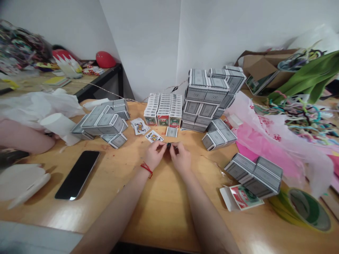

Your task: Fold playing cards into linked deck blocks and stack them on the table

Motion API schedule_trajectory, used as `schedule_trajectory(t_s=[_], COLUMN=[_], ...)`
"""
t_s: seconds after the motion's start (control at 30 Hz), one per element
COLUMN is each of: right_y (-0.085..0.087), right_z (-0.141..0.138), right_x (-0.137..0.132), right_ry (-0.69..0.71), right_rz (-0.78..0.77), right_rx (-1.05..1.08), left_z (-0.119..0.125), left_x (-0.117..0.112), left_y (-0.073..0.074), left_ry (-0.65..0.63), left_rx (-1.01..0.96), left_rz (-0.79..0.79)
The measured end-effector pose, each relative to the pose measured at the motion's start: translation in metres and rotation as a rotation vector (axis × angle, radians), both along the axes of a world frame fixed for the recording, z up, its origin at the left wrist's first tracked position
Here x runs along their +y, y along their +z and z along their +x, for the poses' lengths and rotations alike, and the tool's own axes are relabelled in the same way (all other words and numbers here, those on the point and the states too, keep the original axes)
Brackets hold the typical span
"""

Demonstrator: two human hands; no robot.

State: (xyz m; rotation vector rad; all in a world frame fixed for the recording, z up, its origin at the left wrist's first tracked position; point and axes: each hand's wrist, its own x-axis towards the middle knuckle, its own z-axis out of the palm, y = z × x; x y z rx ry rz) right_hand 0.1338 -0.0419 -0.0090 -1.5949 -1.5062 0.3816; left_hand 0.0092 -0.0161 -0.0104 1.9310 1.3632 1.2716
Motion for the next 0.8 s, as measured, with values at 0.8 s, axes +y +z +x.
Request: schedule_trajectory(t_s=[0.8], right_y=[-0.0029], right_z=[-0.0025], right_x=[0.0002], right_ry=[0.096], right_rz=[-0.040], right_rx=[-0.036], left_z=[-0.0007], left_x=[0.0036], left_y=[0.0000], left_ry=[0.003], left_rx=[0.101], left_rz=[0.078])
